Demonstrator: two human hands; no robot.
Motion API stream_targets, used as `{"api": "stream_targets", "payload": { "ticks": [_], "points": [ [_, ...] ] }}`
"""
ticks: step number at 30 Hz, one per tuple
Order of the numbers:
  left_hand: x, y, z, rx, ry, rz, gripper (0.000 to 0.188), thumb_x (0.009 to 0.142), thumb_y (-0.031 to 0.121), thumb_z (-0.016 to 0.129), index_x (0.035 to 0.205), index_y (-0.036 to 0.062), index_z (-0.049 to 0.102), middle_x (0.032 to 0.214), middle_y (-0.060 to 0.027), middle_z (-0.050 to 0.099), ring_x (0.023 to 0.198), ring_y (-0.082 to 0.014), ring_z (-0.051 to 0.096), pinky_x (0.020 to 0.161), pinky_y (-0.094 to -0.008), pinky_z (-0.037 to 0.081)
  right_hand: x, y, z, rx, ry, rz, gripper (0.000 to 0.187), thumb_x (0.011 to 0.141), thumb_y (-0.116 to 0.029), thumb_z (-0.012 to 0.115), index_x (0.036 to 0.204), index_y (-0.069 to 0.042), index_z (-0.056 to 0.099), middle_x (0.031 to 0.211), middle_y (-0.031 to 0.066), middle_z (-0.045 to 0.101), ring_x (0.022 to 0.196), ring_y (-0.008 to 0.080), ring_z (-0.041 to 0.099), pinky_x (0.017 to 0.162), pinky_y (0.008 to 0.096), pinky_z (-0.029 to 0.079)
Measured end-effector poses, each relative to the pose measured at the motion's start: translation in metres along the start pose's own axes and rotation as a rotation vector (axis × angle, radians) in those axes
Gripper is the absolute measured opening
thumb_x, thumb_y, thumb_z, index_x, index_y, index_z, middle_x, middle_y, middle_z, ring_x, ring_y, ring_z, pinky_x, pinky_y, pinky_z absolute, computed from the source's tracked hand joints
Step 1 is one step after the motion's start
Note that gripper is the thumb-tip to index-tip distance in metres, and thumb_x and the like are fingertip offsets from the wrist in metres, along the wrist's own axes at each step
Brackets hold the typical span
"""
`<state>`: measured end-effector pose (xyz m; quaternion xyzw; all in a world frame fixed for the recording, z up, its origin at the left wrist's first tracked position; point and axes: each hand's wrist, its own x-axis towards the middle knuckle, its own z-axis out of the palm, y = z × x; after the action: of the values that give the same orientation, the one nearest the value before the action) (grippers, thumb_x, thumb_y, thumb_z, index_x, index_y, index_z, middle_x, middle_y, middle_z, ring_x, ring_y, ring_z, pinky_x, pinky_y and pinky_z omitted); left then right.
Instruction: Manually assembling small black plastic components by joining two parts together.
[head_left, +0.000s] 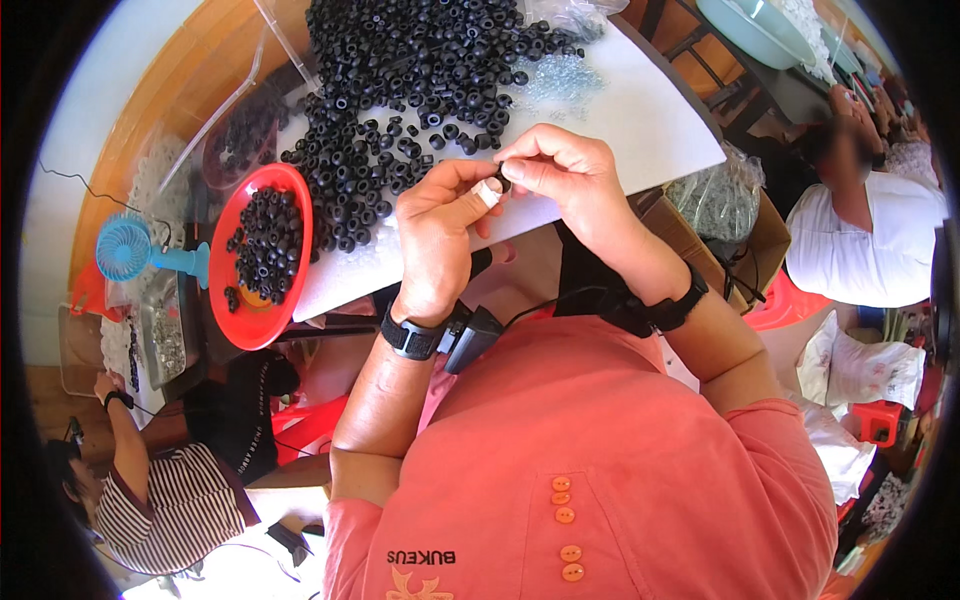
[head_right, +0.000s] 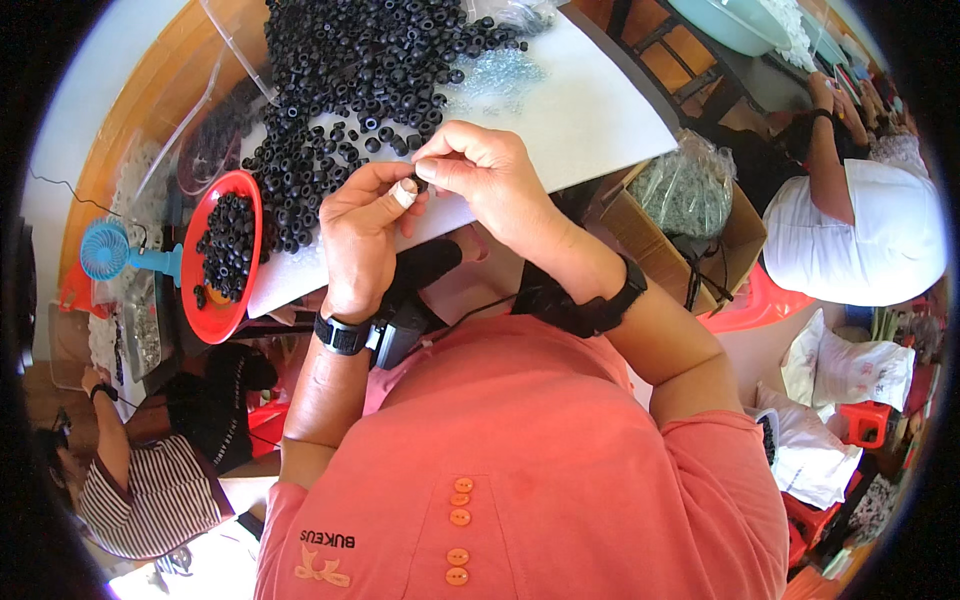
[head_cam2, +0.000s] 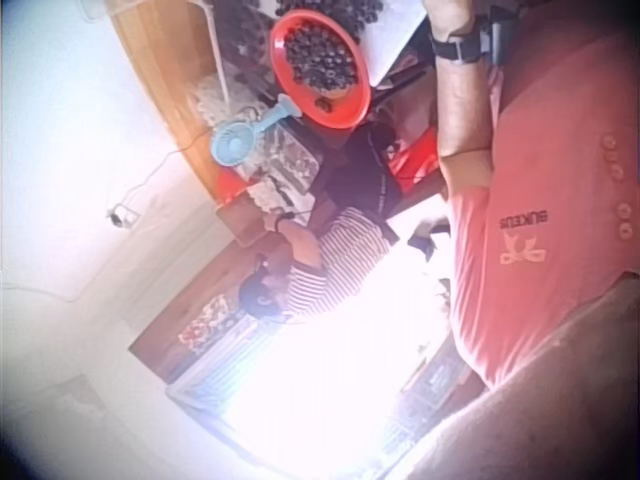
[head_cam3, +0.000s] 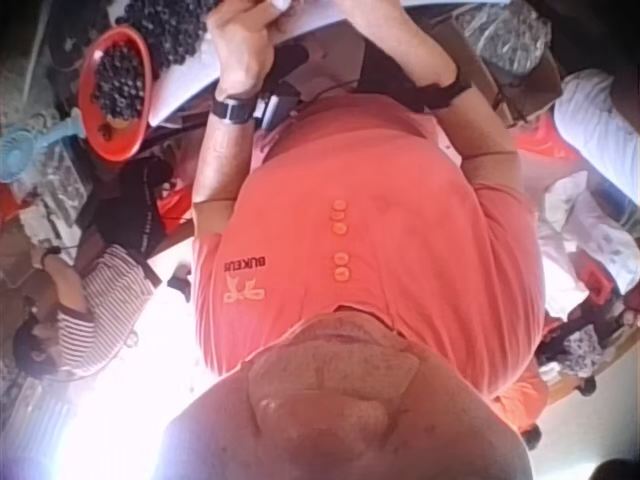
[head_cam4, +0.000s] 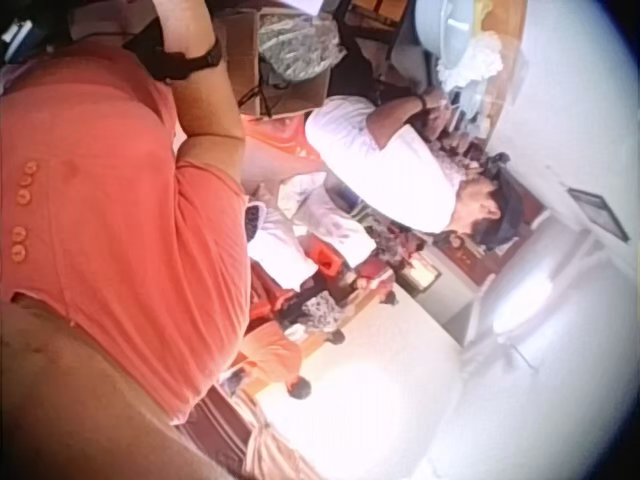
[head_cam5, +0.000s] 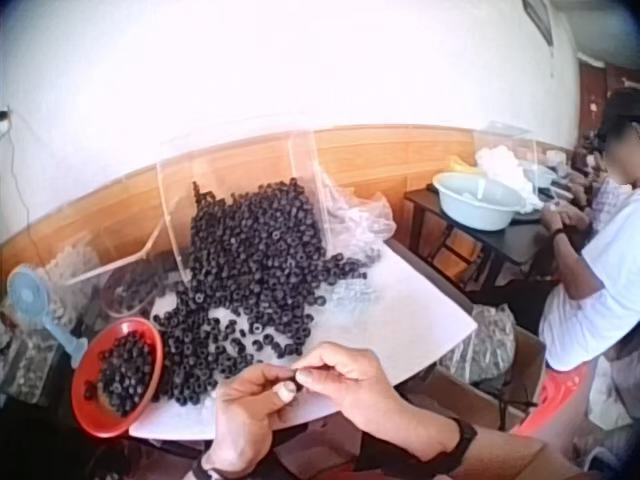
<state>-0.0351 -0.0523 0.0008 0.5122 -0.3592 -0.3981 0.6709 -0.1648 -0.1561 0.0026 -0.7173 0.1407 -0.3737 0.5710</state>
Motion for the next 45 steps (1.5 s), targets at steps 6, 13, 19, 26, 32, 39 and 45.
{"api": "stream_targets", "payload": {
  "ticks": [6,13,19,26,32,39,45],
  "points": [
    [-0.002,0.001,0.001,0.012,-0.004,0.003,0.015,0.091,0.004,0.065,0.103,-0.0053,0.066,0.085,-0.0070,0.068,0.067,-0.0086,0.056,0.059,-0.0208,0.041,-0.002,-0.003,0.007,-0.506,0.120,-0.335,0.006,0.086,-0.006,0.062,0.087,-0.006,0.056,0.077,0.0102,0.062,0.068,0.0328,0.063,0.057,0.0393,0.049],
    [-0.002,-0.001,0.002,0.036,0.026,0.011,0.013,0.090,0.005,0.067,0.101,-0.0031,0.067,0.081,-0.0033,0.066,0.065,-0.0064,0.053,0.057,-0.0199,0.041,0.002,-0.012,-0.006,-0.656,-0.042,-0.393,0.012,0.081,-0.007,0.065,0.088,-0.005,0.055,0.079,0.0104,0.061,0.071,0.0319,0.064,0.058,0.0421,0.050],
    [-0.003,-0.001,0.004,0.033,0.053,0.004,0.013,0.088,0.004,0.069,0.099,-0.0021,0.068,0.074,-0.0012,0.063,0.060,-0.0060,0.050,0.054,-0.0201,0.041,0.000,-0.017,0.008,-1.019,0.020,-0.503,0.018,0.073,-0.010,0.067,0.082,-0.005,0.053,0.075,0.0103,0.059,0.068,0.0298,0.063,0.055,0.0411,0.048],
    [-0.001,0.000,0.000,0.032,0.029,-0.009,0.012,0.087,0.002,0.067,0.098,-0.0029,0.068,0.077,-0.0042,0.065,0.061,-0.0092,0.054,0.055,-0.0226,0.044,-0.005,-0.016,0.000,-0.724,-0.048,-0.381,0.017,0.078,-0.009,0.065,0.086,-0.004,0.051,0.076,0.0131,0.058,0.070,0.0336,0.063,0.058,0.0438,0.048],
    [0.002,0.003,0.000,-0.003,0.010,-0.025,0.012,0.087,0.000,0.066,0.098,-0.0051,0.068,0.080,-0.0061,0.067,0.063,-0.0103,0.056,0.058,-0.0231,0.046,-0.014,-0.006,0.011,-0.794,0.055,-0.391,0.023,0.077,-0.009,0.067,0.092,-0.004,0.051,0.077,0.0125,0.058,0.067,0.0325,0.062,0.056,0.0432,0.047],
    [-0.002,0.014,0.010,-0.028,0.046,-0.083,0.014,0.090,-0.001,0.061,0.101,-0.0080,0.066,0.087,-0.0103,0.068,0.071,-0.0138,0.062,0.070,-0.0260,0.052,-0.014,0.004,0.019,-0.915,0.210,-0.503,0.028,0.072,-0.010,0.070,0.093,-0.005,0.052,0.075,0.0096,0.057,0.063,0.0288,0.060,0.055,0.0414,0.047],
    [-0.005,0.023,0.013,0.053,-0.017,-0.105,0.019,0.092,0.005,0.058,0.103,-0.0085,0.066,0.086,-0.0114,0.068,0.071,-0.0152,0.063,0.069,-0.0250,0.051,-0.013,0.001,0.005,-0.903,0.201,-0.514,0.029,0.072,-0.012,0.072,0.091,-0.005,0.051,0.074,0.0093,0.056,0.063,0.0288,0.060,0.055,0.0409,0.047]
  ]
}}
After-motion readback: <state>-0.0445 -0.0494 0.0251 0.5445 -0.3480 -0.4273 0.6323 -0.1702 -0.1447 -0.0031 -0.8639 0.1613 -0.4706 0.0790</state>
